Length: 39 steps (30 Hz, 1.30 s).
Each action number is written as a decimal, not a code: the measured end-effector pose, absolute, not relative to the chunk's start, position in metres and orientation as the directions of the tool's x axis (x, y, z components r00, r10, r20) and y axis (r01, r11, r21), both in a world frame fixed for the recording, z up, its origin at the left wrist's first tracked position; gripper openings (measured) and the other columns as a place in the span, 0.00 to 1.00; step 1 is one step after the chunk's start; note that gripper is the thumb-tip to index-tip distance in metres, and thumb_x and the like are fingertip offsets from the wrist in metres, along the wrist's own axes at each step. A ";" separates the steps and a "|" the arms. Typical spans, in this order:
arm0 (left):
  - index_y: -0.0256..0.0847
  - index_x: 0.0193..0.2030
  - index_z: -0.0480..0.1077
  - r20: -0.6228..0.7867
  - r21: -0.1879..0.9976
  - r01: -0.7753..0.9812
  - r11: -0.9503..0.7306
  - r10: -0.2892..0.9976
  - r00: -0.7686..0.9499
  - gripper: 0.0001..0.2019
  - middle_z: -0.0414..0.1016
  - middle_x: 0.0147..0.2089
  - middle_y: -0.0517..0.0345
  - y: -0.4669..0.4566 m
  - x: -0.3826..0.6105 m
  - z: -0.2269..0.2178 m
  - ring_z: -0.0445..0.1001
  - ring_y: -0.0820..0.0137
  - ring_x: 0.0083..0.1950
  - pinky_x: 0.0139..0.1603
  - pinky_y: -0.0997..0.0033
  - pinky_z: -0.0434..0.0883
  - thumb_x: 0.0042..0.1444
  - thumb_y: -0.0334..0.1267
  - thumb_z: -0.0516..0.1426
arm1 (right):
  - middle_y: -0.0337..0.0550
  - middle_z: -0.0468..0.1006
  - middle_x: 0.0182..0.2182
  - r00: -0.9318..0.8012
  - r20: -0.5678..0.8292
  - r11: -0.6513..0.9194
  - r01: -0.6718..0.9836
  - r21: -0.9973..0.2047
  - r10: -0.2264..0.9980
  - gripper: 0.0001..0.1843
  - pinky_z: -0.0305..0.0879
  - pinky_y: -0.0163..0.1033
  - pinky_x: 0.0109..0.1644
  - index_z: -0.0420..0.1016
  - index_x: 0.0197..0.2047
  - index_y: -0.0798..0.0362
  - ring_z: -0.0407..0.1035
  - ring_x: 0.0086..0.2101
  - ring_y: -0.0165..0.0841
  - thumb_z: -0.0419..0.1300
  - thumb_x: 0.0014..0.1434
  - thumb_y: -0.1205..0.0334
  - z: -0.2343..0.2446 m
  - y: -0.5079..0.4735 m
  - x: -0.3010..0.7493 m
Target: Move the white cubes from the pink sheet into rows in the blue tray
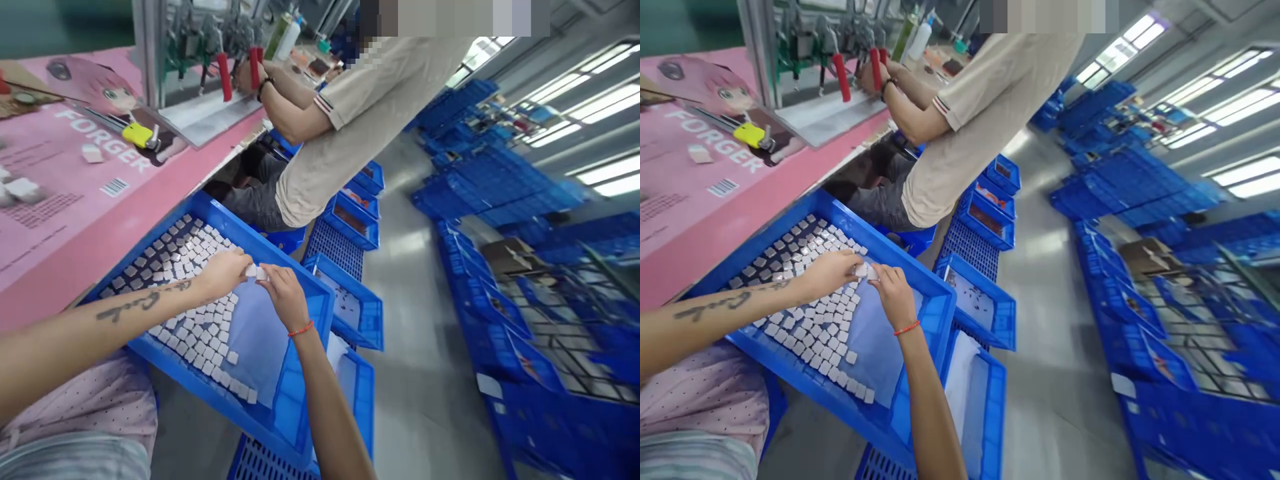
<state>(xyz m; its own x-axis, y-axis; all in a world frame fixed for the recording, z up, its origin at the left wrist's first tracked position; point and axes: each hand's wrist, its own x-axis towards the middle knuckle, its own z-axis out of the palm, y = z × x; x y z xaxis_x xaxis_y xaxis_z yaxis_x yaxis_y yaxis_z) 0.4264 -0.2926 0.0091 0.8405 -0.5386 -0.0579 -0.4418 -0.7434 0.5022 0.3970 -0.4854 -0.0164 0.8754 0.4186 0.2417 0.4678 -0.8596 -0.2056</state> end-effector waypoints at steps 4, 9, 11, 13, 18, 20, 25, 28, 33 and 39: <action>0.38 0.52 0.67 -0.237 0.518 -0.313 -0.796 -0.485 0.842 0.14 0.72 0.51 0.51 -0.346 0.424 -0.058 0.74 0.64 0.47 0.47 0.56 0.74 0.62 0.41 0.56 | 0.44 0.75 0.46 0.902 0.100 -0.879 0.432 -0.204 0.420 0.14 0.72 0.48 0.47 0.69 0.50 0.52 0.72 0.44 0.35 0.57 0.62 0.58 -0.088 -0.532 0.401; 0.38 0.53 0.67 -0.373 0.491 -0.176 -0.853 -0.389 0.842 0.15 0.71 0.52 0.50 -0.381 0.426 -0.118 0.74 0.63 0.48 0.47 0.55 0.74 0.62 0.41 0.56 | 0.45 0.73 0.49 0.898 -0.043 -0.884 0.421 -0.205 0.438 0.13 0.72 0.46 0.47 0.70 0.49 0.50 0.71 0.44 0.34 0.56 0.63 0.56 -0.152 -0.559 0.416; 0.38 0.53 0.67 -0.397 0.480 -0.143 -0.866 -0.359 0.844 0.15 0.71 0.53 0.50 -0.389 0.429 -0.131 0.74 0.62 0.48 0.47 0.55 0.74 0.62 0.41 0.56 | 0.45 0.73 0.49 0.893 -0.077 -0.883 0.421 -0.209 0.444 0.14 0.72 0.47 0.47 0.69 0.50 0.50 0.71 0.44 0.34 0.56 0.62 0.56 -0.168 -0.564 0.423; 0.38 0.53 0.66 -0.413 0.466 -0.117 -0.877 -0.333 0.848 0.15 0.71 0.53 0.50 -0.395 0.433 -0.138 0.74 0.62 0.49 0.48 0.55 0.74 0.62 0.41 0.56 | 0.45 0.73 0.50 0.888 -0.096 -0.880 0.421 -0.220 0.449 0.14 0.72 0.47 0.48 0.69 0.50 0.50 0.71 0.45 0.35 0.56 0.62 0.56 -0.180 -0.567 0.431; 0.37 0.53 0.66 -0.451 0.431 -0.060 -0.900 -0.273 0.850 0.15 0.71 0.53 0.50 -0.412 0.438 -0.146 0.74 0.62 0.48 0.47 0.55 0.74 0.62 0.41 0.56 | 0.46 0.72 0.51 0.873 -0.112 -0.856 0.427 -0.292 0.474 0.15 0.71 0.49 0.49 0.69 0.51 0.50 0.70 0.46 0.36 0.56 0.62 0.55 -0.195 -0.573 0.445; 0.37 0.53 0.66 -0.464 0.423 -0.036 -0.906 -0.251 0.849 0.16 0.71 0.53 0.50 -0.418 0.437 -0.148 0.74 0.62 0.48 0.47 0.55 0.74 0.62 0.41 0.56 | 0.46 0.72 0.51 0.865 -0.116 -0.839 0.428 -0.337 0.488 0.15 0.71 0.49 0.50 0.69 0.51 0.50 0.70 0.46 0.36 0.56 0.62 0.55 -0.198 -0.574 0.449; 0.38 0.54 0.66 -0.470 0.429 -0.018 -0.903 -0.240 0.849 0.16 0.71 0.53 0.50 -0.417 0.436 -0.149 0.74 0.63 0.48 0.46 0.56 0.74 0.62 0.41 0.56 | 0.46 0.72 0.51 0.870 -0.103 -0.791 0.383 -0.477 0.483 0.15 0.70 0.51 0.51 0.69 0.50 0.52 0.70 0.47 0.37 0.57 0.62 0.55 -0.199 -0.572 0.451; 0.37 0.53 0.66 -0.448 0.446 -0.041 -0.894 -0.262 0.855 0.15 0.71 0.52 0.50 -0.399 0.446 -0.145 0.74 0.63 0.47 0.46 0.56 0.75 0.62 0.41 0.56 | 0.46 0.72 0.52 0.920 -0.059 -0.773 0.291 -0.564 0.389 0.16 0.67 0.54 0.54 0.69 0.50 0.52 0.68 0.50 0.39 0.58 0.61 0.55 -0.198 -0.569 0.444; 0.38 0.53 0.67 -0.306 0.479 -0.186 -0.858 -0.362 0.880 0.15 0.71 0.52 0.50 -0.348 0.473 -0.131 0.74 0.63 0.48 0.47 0.56 0.74 0.62 0.41 0.56 | 0.47 0.68 0.56 0.992 0.055 -0.697 -0.042 -0.716 -0.116 0.20 0.66 0.56 0.55 0.66 0.54 0.51 0.67 0.52 0.41 0.58 0.61 0.55 -0.208 -0.549 0.429; 0.39 0.51 0.68 -0.159 0.463 -0.517 -0.720 -0.642 0.750 0.13 0.71 0.53 0.50 -0.335 0.466 -0.133 0.73 0.62 0.50 0.50 0.54 0.73 0.62 0.40 0.56 | 0.47 0.70 0.53 0.729 0.002 -0.377 -0.351 -0.857 -0.684 0.19 0.69 0.53 0.51 0.66 0.54 0.52 0.69 0.49 0.39 0.57 0.61 0.54 -0.229 -0.504 0.446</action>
